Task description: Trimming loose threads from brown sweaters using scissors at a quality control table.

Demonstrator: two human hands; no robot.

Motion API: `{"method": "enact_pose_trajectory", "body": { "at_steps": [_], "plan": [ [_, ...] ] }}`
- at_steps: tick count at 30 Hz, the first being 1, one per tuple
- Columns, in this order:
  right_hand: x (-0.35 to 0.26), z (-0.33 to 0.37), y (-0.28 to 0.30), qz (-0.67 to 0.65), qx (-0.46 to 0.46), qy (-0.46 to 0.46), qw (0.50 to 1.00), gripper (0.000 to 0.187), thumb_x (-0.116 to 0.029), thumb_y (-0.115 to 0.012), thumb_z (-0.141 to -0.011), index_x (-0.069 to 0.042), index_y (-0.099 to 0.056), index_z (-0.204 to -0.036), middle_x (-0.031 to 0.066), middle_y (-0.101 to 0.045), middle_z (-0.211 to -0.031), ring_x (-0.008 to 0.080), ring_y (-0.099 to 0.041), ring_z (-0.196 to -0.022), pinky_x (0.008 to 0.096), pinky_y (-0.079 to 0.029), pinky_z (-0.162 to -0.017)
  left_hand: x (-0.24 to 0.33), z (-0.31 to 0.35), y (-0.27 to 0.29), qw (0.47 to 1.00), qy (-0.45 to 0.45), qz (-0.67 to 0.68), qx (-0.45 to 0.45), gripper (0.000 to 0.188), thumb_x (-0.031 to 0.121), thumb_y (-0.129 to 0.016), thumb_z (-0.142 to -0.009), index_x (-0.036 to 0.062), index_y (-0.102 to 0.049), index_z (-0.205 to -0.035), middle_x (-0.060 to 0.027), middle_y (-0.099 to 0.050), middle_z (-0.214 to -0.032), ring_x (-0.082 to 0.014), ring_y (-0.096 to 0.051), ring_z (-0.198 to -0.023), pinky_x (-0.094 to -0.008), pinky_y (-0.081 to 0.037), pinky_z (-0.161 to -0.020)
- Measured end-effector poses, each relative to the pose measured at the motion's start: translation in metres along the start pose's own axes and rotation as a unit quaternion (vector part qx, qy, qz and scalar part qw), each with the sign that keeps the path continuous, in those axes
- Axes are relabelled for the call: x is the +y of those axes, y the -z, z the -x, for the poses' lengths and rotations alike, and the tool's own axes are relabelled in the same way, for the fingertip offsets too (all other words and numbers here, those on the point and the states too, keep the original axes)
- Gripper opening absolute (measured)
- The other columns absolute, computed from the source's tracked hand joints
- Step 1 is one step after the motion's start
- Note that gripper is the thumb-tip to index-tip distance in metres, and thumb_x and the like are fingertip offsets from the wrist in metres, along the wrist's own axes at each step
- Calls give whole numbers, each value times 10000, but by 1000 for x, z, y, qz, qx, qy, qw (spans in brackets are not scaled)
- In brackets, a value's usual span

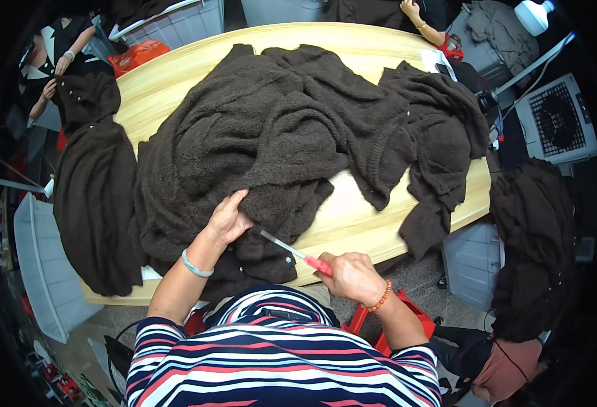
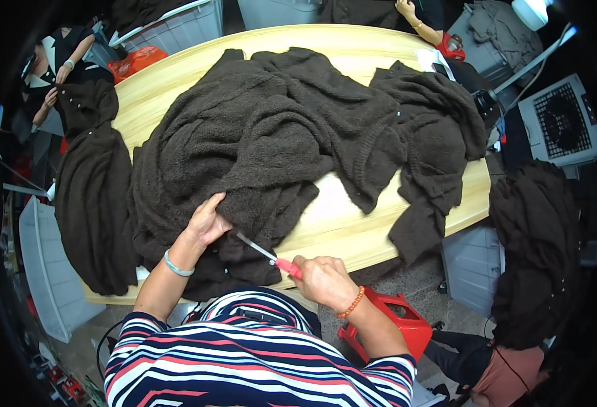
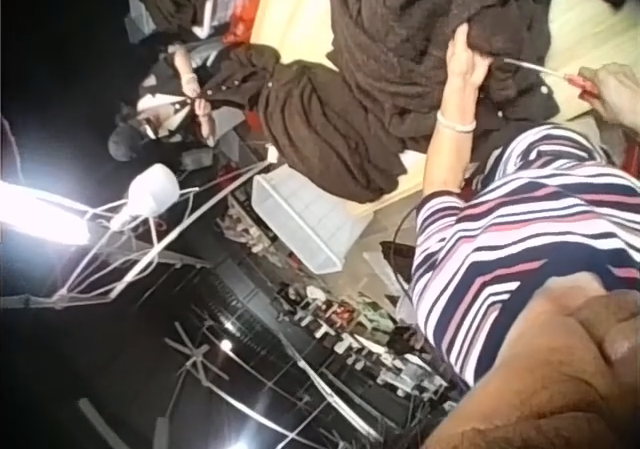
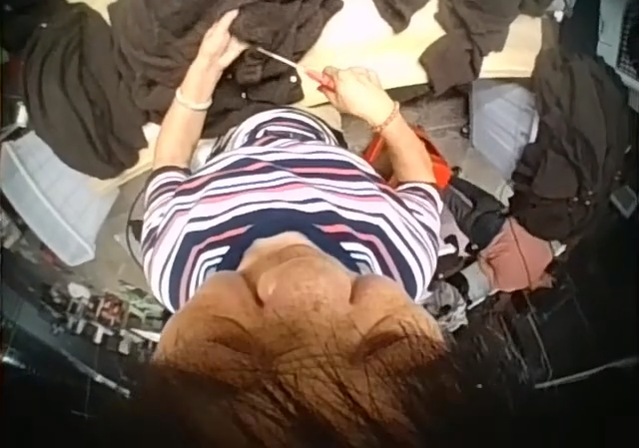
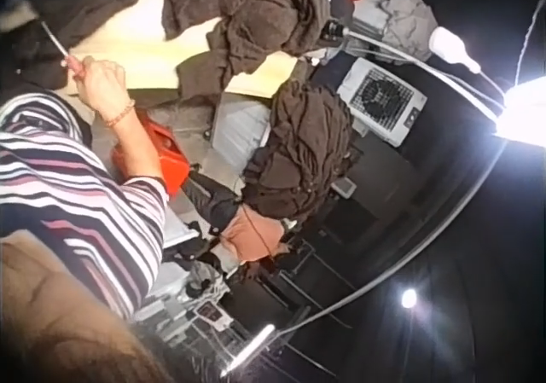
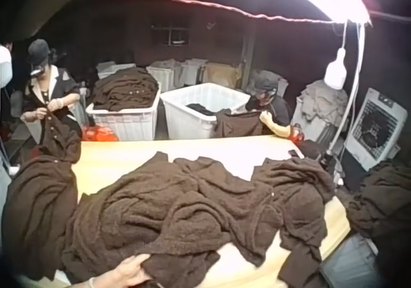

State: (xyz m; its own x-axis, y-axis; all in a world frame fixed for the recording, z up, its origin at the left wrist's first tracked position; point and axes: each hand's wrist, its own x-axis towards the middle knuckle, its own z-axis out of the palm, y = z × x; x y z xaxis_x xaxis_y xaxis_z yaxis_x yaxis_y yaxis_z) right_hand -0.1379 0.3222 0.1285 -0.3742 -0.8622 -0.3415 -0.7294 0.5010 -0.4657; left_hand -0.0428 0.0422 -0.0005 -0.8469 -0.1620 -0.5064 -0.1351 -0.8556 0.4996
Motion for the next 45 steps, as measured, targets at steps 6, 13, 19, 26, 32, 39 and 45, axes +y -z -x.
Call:
{"method": "enact_pose_trajectory", "body": {
  "at_steps": [6, 13, 19, 26, 32, 39, 45],
  "plan": [
    [26, 14, 5, -61, 231, -116, 964, 200, -176, -685, -845, -132, -652, -1037, 173, -659, -770, 380, -654, -735, 460, -511, -638, -53, 1, -59, 948, 49, -307, 63, 540, 444, -557, -973, -63, -639, -1139, -158, -669, -1128, -244, -641, -993, -446, -504, -881],
    [43, 5, 13, -18, 233, -127, 964, 196, -169, -681, -854, -83, -632, -1023, 200, -661, -820, 421, -644, -785, 474, -503, -680, -87, 59, -83, 768, -233, -561, -204, 360, 282, -647, -902, 53, -642, -1180, -142, -636, -1013, -275, -629, -945, -370, -511, -818],
    [40, 0, -2, -23, 188, -128, 973, 208, -193, -685, -857, -95, -627, -1032, 188, -655, -785, 401, -650, -750, 466, -506, -671, 19, 108, 66, 696, -429, -370, 441, 330, 181, -716, -885, 52, -567, -1150, -21, -584, -923, -111, -551, -796, -244, -478, -725],
    [22, -24, -1, -2, 146, -76, 986, 230, -216, -690, -853, -127, -633, -1057, 176, -644, -754, 386, -644, -722, 478, -508, -672, 19, 123, 94, 840, -283, -254, 386, 553, 93, -768, -827, -38, -490, -1287, -43, -631, -954, -100, -597, -823, -235, -491, -689],
    [29, -19, -1, -6, 148, -72, 986, 201, -220, -683, -851, -135, -629, -1025, 163, -650, -767, 369, -649, -759, 480, -513, -694, 31, 119, 84, 806, -439, -154, 367, 354, -29, -684, -865, -57, -551, -1191, -65, -656, -948, -103, -617, -867, -237, -512, -806],
    [44, -8, 9, -29, 192, -117, 974, 212, -244, -675, -873, -105, -610, -1019, 193, -656, -784, 420, -647, -779, 481, -516, -676, 6, 34, -70, 585, -487, -648, 8, 159, 82, -685, -781, 66, -689, -940, -100, -617, -865, -257, -609, -768, -366, -512, -714],
    [49, 8, 1, -35, 164, -145, 975, 222, -235, -685, -864, -106, -625, -1035, 184, -659, -783, 398, -655, -769, 465, -518, -681, -30, 14, -42, 540, -271, -796, 28, 224, 198, -717, -783, 65, -664, -955, -114, -617, -922, -333, -610, -893, -425, -520, -767]
  ]
}}
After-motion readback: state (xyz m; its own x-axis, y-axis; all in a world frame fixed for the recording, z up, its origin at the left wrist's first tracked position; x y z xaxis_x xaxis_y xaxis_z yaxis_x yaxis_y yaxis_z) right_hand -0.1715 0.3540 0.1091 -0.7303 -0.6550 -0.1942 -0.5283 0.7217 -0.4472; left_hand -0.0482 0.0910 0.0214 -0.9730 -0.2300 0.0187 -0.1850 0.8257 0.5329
